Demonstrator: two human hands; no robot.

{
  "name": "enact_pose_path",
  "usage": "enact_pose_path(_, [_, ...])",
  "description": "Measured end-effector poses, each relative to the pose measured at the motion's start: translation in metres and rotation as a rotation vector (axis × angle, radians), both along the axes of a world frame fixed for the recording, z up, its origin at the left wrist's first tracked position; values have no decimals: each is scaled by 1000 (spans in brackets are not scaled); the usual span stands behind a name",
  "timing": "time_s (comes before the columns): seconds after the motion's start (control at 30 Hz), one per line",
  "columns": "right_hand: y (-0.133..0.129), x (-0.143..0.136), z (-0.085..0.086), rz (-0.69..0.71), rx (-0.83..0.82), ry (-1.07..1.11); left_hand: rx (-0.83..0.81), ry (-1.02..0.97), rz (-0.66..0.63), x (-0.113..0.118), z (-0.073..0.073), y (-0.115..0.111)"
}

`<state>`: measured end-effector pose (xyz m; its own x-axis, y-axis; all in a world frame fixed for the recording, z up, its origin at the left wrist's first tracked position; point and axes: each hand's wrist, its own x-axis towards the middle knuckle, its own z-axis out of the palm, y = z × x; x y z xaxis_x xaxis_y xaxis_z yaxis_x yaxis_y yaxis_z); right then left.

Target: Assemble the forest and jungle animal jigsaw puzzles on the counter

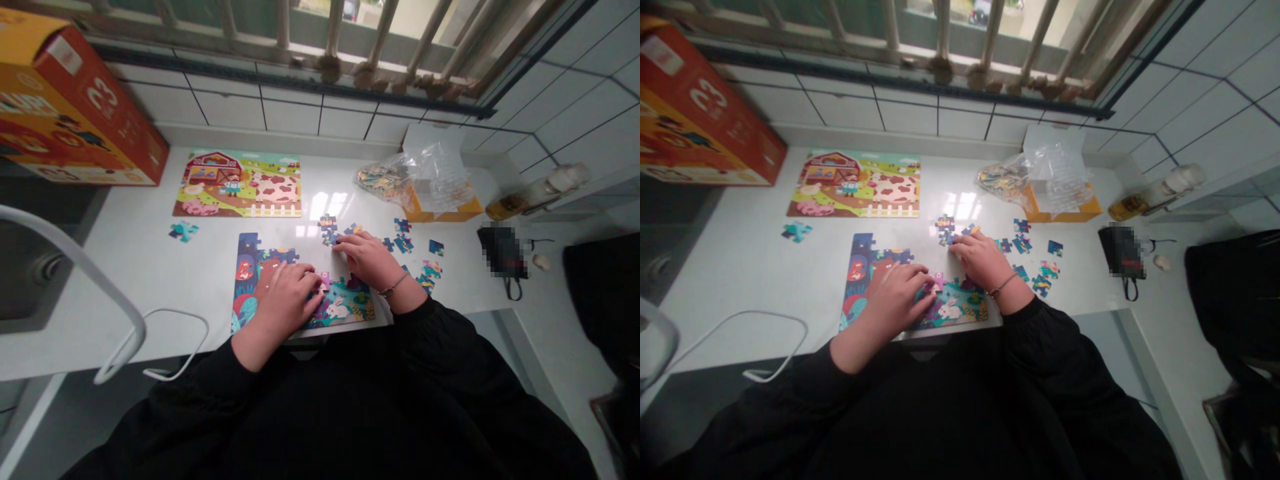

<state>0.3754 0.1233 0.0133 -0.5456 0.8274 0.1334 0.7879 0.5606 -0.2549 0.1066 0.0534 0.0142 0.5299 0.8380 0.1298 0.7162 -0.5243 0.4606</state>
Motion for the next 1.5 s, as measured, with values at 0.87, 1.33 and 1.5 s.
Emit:
enact_pose_path(0.87, [-54, 15, -17, -224, 51, 78, 47, -47, 60, 60, -20, 53])
enact_pose_path(1.33, [-54, 17, -14, -227, 56, 57, 46, -21, 15, 58, -17, 51])
enact_pose_path(1.5, [-62, 67, 9, -671, 194, 42, 79, 21, 22, 52, -2, 39])
